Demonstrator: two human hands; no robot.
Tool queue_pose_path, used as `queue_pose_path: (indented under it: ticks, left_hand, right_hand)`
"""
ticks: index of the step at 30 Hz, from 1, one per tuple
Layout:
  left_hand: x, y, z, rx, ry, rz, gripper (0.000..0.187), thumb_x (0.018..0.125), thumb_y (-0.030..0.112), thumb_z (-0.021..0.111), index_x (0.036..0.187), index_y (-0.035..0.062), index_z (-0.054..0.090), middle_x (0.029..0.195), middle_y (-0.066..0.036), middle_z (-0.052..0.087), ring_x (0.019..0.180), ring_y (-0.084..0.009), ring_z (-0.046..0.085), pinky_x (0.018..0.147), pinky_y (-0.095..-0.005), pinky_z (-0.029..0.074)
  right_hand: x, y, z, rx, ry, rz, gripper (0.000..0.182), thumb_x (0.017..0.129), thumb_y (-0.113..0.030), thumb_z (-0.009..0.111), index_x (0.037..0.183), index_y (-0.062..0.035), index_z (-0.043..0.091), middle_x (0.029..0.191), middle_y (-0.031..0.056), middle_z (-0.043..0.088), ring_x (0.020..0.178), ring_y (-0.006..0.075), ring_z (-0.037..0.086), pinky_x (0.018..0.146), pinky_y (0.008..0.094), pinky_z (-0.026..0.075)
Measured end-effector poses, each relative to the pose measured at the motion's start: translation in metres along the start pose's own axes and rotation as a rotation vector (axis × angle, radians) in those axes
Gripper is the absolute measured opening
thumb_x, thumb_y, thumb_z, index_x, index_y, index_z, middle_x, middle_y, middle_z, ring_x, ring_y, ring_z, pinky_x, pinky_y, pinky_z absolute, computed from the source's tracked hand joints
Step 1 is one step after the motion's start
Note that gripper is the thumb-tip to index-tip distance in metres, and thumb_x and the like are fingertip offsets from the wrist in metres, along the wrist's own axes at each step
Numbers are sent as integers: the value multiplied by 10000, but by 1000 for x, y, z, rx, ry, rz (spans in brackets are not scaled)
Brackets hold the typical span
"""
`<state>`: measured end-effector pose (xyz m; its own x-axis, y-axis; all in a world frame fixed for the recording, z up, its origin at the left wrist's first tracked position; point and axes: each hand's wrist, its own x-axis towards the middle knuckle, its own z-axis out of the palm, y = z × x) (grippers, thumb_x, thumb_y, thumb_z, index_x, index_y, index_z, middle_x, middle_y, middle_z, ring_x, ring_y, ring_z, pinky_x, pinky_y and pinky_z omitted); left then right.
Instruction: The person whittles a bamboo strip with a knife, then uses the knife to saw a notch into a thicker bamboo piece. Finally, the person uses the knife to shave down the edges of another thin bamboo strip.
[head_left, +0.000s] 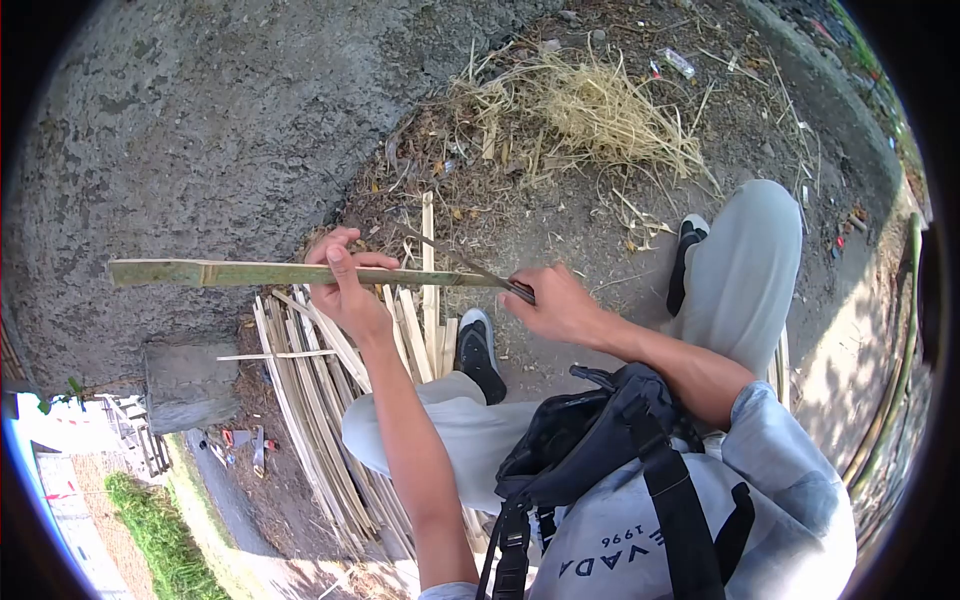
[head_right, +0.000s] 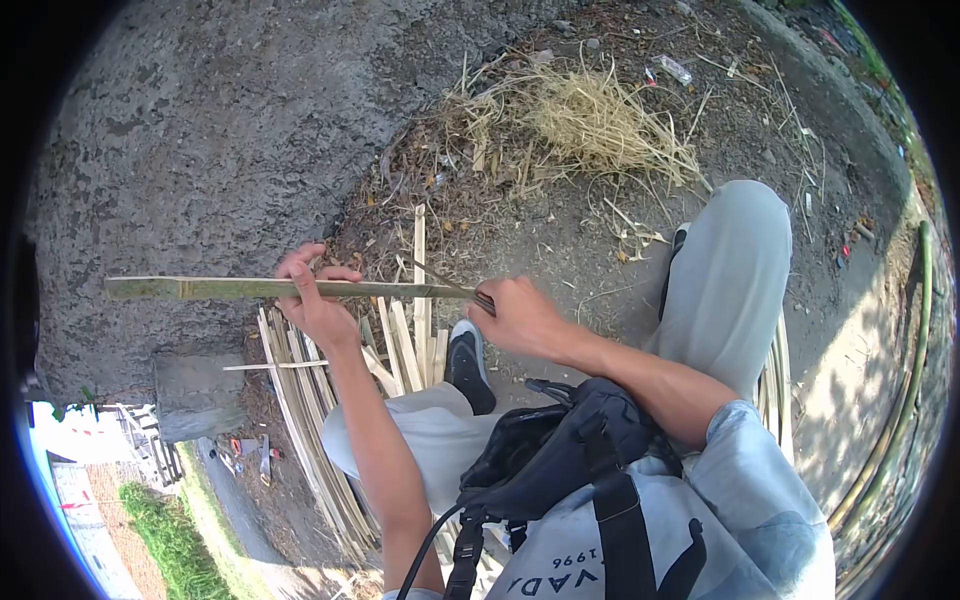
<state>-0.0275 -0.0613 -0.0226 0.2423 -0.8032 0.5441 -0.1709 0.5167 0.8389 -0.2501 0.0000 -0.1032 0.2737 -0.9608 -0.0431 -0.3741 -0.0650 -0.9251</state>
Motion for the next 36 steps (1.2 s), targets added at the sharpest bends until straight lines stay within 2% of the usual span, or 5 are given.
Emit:
queue_pose_path:
  ticks: [7,18,24,30,36]
  left_hand:
    - [-21,10,16,-374,97,-51,485,999,443,399,679,80,420,526,-18,319,447,-119,258,417,-277,261]
    - [-26,10,-15,-495,-172,-230,627,958,585,330,539,126,248,453,14,190,416,-138,138,437,-308,148]
    - [-39,19,-15,-410,-104,-274,578,1012,394,393,523,151,206,437,20,172,409,-126,116,449,-310,146]
    - [-49,25,-14,-413,-187,-272,477,929,164,415,506,156,194,418,6,185,386,-117,129,436,-315,160]
    - [-43,27,-19,-475,-263,-212,469,851,70,462,471,105,190,396,-2,207,345,-107,139,382,-291,153]
  right_hand:
    - [-15,-36,15,47,-56,-86,377,927,-312,541,914,61,594,573,239,562,576,448,574,610,498,465]
    - [-4,-20,26,10,-72,-51,481,985,-355,400,802,30,624,581,274,552,593,485,562,620,552,459]
    - [-15,13,41,-49,-88,195,451,988,-349,386,840,7,620,591,284,549,607,505,555,630,568,453]
    - [-23,2,50,-41,-23,2,488,993,-355,378,790,14,624,599,291,556,609,508,562,621,572,456]
    - [-19,33,46,-85,-149,224,527,983,-378,389,761,27,643,631,304,580,651,508,586,693,562,480]
